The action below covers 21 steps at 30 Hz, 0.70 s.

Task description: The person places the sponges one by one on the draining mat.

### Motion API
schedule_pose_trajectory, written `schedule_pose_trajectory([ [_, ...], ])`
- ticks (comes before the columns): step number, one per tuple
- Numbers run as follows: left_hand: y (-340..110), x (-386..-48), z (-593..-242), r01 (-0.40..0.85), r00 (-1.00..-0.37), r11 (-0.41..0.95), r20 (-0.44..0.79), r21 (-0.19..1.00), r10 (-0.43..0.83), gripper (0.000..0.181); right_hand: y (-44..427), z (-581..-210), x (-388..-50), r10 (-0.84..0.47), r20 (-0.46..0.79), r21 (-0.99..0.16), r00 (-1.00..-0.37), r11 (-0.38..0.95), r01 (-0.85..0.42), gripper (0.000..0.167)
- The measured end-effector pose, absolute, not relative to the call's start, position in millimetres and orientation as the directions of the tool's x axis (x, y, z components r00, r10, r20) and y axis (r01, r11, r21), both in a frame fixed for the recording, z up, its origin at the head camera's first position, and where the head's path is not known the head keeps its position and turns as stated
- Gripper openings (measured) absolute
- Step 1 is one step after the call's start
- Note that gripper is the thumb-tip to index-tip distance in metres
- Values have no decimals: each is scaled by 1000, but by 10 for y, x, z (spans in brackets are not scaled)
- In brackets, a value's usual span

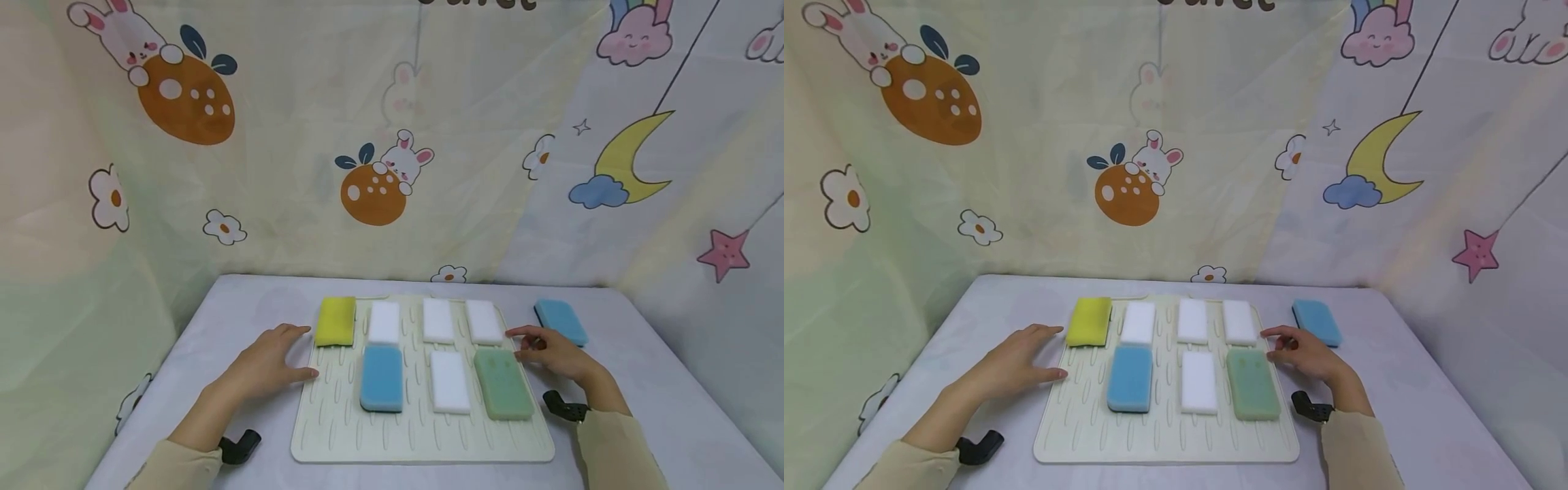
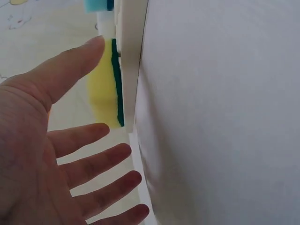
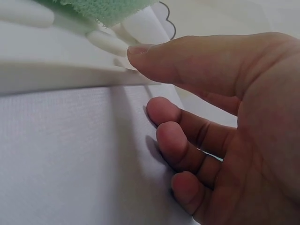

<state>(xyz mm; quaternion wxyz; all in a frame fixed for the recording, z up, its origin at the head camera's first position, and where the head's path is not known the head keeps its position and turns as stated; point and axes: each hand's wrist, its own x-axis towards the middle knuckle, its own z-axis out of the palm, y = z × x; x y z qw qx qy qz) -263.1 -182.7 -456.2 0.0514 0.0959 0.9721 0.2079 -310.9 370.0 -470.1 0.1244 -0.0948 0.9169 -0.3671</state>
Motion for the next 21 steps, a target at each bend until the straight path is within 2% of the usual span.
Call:
schedule_pose_trajectory([
  [12,-1862,-2599,-4657,177,-972,894,-72,412,225,90,3750,-4645,-3122,-271,-108,-724,-956,681,-111,48],
  [21,-1842,-2643,-4679,218,-963,886,-57,408,263,88,3828,-4543,-3089,-243,-12,-733,-970,662,-156,48],
])
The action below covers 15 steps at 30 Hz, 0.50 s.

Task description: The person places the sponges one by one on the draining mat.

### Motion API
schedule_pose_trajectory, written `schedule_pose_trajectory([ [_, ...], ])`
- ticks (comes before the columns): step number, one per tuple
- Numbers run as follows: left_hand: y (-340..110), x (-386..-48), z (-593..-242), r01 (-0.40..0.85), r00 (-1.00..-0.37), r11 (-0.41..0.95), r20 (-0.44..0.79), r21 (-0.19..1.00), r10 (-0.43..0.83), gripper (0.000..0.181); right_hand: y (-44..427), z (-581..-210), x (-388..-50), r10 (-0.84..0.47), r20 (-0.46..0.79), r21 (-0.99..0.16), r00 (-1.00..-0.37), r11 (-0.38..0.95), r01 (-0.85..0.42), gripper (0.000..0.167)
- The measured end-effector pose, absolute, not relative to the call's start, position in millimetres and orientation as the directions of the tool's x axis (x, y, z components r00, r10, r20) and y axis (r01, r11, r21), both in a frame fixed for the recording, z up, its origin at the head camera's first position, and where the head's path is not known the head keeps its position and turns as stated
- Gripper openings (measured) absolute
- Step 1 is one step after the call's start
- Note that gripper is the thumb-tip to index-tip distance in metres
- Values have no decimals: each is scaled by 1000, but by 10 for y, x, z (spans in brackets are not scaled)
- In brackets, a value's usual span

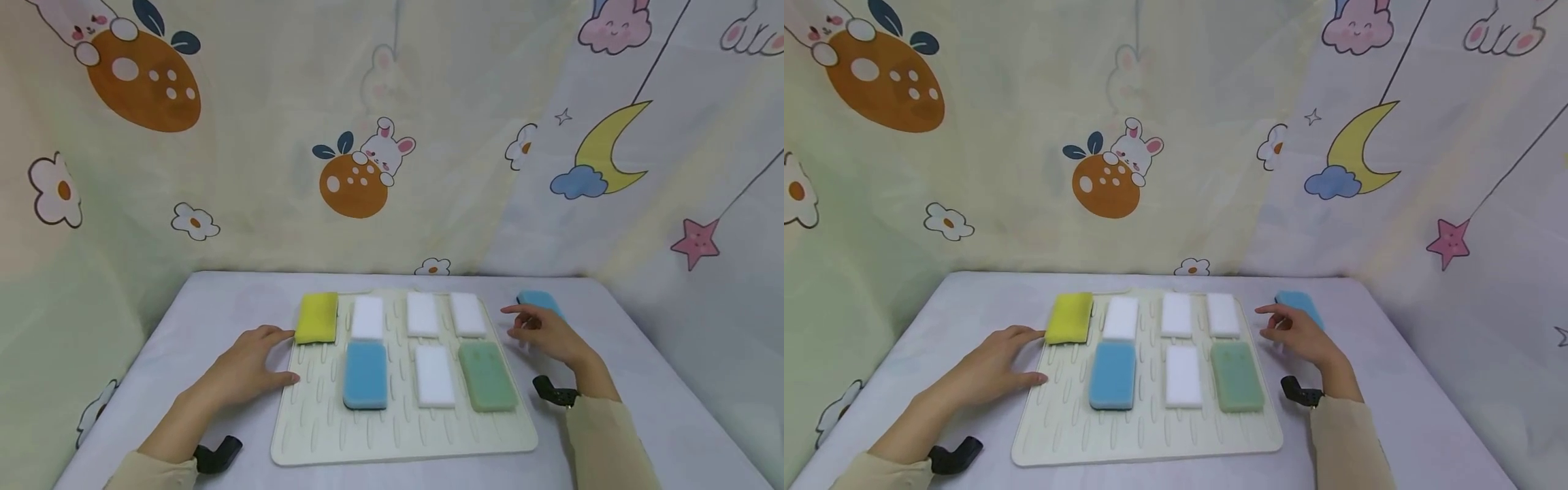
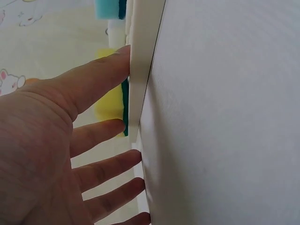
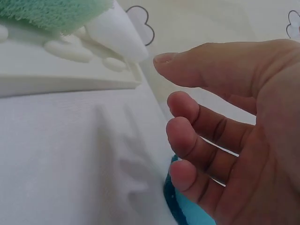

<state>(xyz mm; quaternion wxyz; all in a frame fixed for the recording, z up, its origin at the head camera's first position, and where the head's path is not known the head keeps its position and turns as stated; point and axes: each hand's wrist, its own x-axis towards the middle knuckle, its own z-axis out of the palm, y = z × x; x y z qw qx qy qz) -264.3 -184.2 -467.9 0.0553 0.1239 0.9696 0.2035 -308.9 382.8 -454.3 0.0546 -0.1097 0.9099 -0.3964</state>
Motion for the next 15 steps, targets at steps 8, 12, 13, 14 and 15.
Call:
schedule_pose_trajectory([
  [8,-1828,-2688,-4654,256,-955,873,-32,416,295,85,3933,-4441,-3061,-190,123,-688,-974,691,-222,42],
  [12,-1864,-2668,-4666,273,-953,868,-8,415,304,85,3961,-4392,-3051,-139,175,-689,-975,690,-222,38],
  [13,-1877,-2659,-4671,274,-953,867,-2,416,302,84,3962,-4381,-3052,-125,186,-688,-974,691,-220,38],
  [14,-1887,-2651,-4677,274,-954,867,2,415,300,84,3962,-4372,-3056,-110,201,-686,-973,693,-220,38],
  [15,-1897,-2643,-4685,272,-955,869,4,414,297,84,3961,-4364,-3059,-96,214,-686,-972,693,-219,39],
])
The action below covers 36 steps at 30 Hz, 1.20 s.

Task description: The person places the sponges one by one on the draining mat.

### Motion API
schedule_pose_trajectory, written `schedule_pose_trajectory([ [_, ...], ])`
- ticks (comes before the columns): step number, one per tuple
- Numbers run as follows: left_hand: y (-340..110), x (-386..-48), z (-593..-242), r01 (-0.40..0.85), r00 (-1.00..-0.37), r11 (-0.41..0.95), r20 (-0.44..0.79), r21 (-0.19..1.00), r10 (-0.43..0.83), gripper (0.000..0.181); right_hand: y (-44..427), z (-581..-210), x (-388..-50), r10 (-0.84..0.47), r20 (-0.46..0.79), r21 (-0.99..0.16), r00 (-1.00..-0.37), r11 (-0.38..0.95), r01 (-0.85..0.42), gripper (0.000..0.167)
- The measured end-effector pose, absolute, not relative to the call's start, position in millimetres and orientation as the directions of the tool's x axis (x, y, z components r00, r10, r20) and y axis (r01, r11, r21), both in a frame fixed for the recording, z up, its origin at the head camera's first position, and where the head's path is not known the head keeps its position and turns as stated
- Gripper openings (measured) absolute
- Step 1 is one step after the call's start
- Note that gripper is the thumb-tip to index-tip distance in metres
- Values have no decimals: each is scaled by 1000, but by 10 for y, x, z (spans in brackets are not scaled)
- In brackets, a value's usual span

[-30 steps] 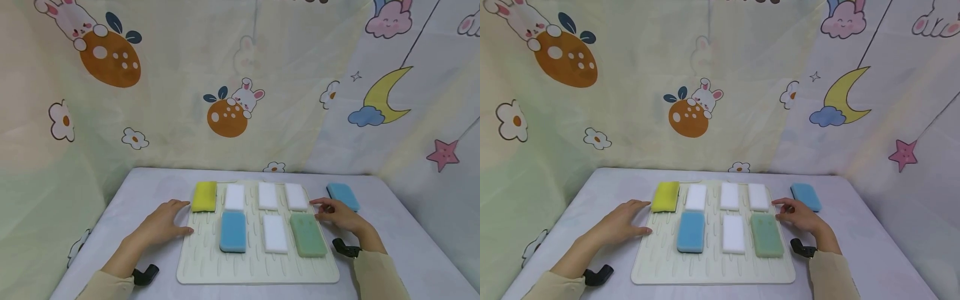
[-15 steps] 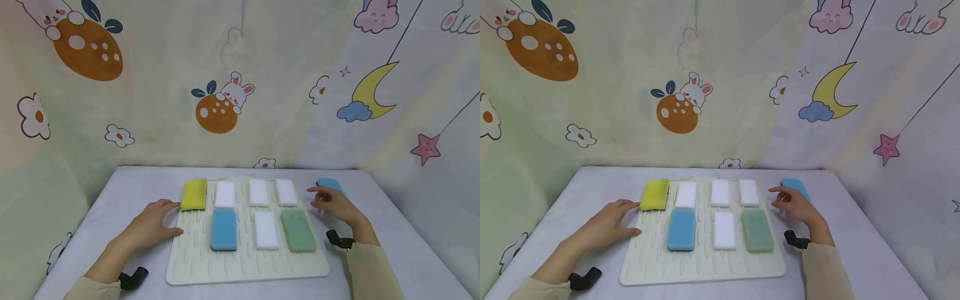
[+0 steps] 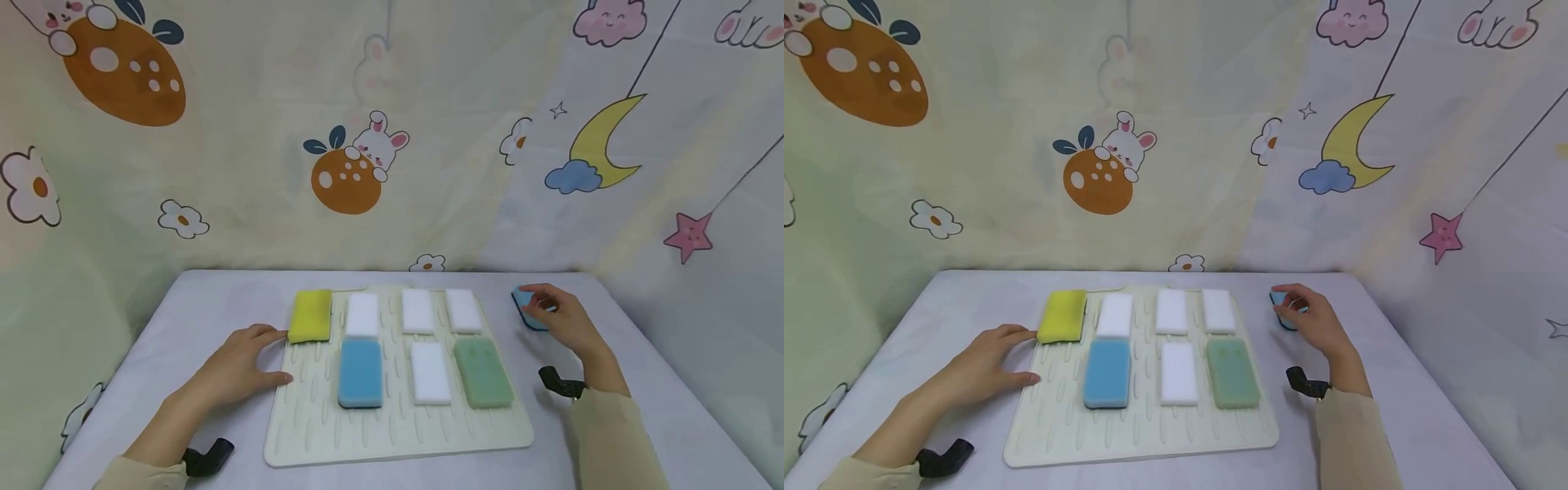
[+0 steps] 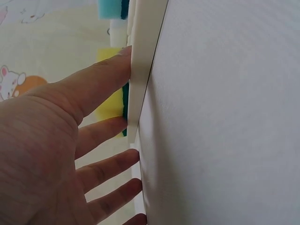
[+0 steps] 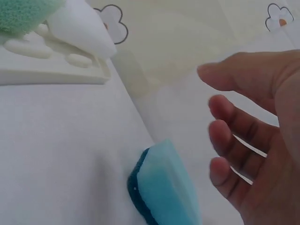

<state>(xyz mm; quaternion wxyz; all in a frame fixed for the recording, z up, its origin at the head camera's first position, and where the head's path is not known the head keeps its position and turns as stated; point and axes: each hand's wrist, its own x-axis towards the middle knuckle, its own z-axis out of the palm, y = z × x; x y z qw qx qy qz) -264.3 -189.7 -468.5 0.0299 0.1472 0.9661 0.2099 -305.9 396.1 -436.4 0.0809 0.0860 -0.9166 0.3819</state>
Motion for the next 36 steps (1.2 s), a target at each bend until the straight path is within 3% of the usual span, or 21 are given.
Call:
schedule_pose_trajectory([
  [6,-1892,-2675,-4697,273,-953,875,-8,400,302,88,4052,-4339,-3051,-4,226,-653,-974,742,-154,54],
  [19,-1895,-2661,-4719,254,-960,883,-10,395,281,90,4241,-4430,-3166,-25,-18,-584,-1000,812,-10,95],
  [27,-1886,-2680,-4706,252,-960,884,-14,394,280,91,4385,-4397,-3330,-99,-127,-502,-987,865,-23,108],
  [36,-1883,-2673,-4693,243,-961,886,-29,396,276,90,4396,-4341,-3422,-115,-206,-489,-972,872,1,109],
])
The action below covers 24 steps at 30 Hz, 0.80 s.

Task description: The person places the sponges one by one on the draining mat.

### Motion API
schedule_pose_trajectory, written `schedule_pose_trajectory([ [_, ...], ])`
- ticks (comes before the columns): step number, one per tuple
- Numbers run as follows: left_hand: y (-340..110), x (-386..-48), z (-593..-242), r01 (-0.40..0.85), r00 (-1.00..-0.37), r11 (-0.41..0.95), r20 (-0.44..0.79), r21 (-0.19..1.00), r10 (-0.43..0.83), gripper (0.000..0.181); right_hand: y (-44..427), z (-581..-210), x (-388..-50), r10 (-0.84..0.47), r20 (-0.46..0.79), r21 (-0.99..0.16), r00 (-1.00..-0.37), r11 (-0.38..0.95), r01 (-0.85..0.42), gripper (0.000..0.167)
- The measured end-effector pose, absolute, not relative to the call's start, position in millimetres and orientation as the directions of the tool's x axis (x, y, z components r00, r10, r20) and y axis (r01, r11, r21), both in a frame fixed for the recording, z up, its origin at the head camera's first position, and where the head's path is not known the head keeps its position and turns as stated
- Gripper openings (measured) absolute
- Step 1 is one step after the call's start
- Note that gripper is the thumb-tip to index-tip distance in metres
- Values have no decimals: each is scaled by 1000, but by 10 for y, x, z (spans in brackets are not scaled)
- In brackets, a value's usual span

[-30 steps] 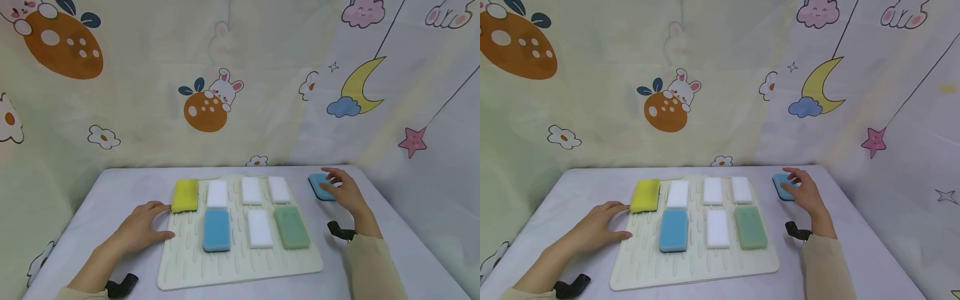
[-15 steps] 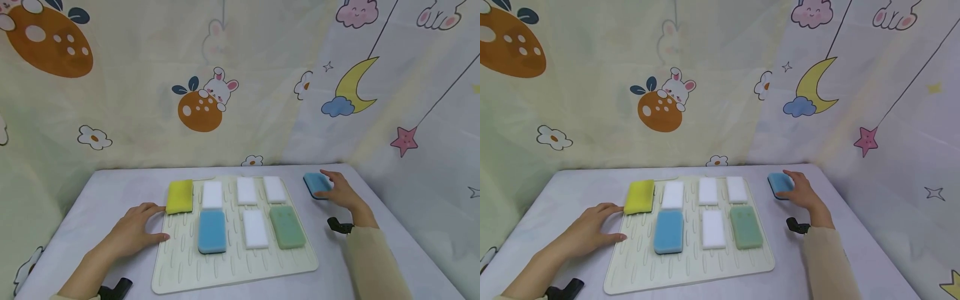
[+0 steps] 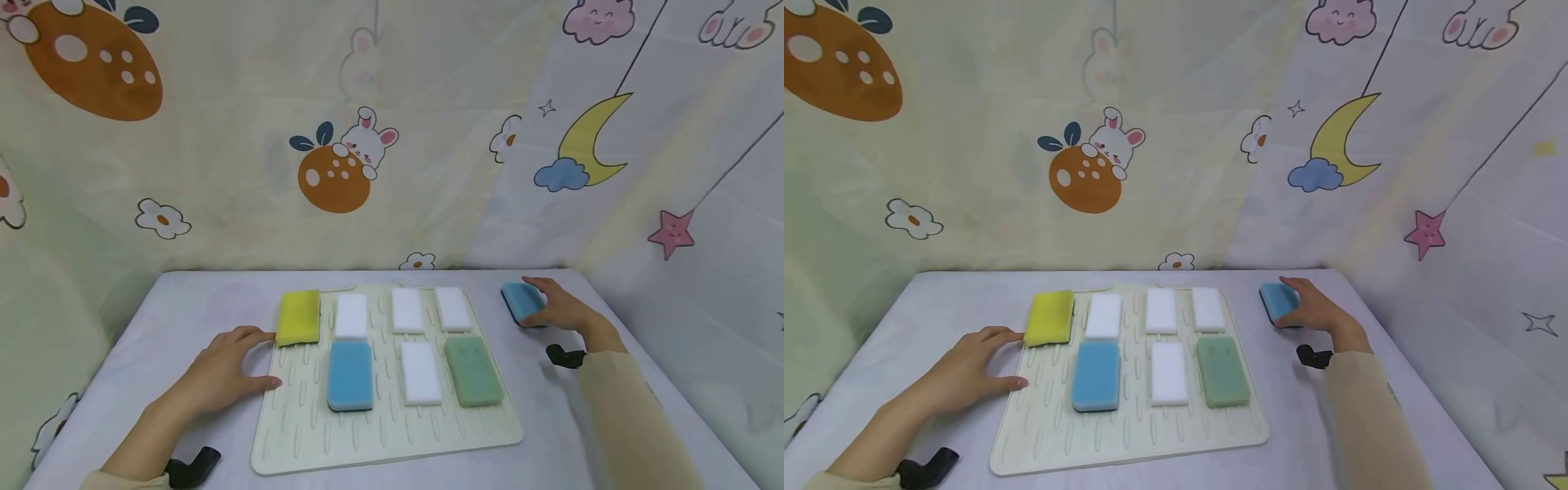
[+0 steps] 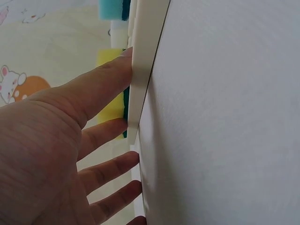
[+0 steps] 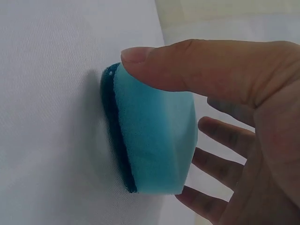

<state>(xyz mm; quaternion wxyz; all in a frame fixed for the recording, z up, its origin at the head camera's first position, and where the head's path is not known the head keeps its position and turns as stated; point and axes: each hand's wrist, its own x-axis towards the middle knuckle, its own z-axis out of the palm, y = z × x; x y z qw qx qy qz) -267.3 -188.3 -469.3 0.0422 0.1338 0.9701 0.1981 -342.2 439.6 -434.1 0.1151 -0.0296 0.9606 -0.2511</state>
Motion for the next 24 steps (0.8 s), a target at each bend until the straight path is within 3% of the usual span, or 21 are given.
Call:
schedule_pose_trajectory([
  [24,-1870,-2657,-4680,239,-962,881,-22,408,271,86,4352,-4253,-3579,-184,-262,-387,-947,919,-71,108],
])
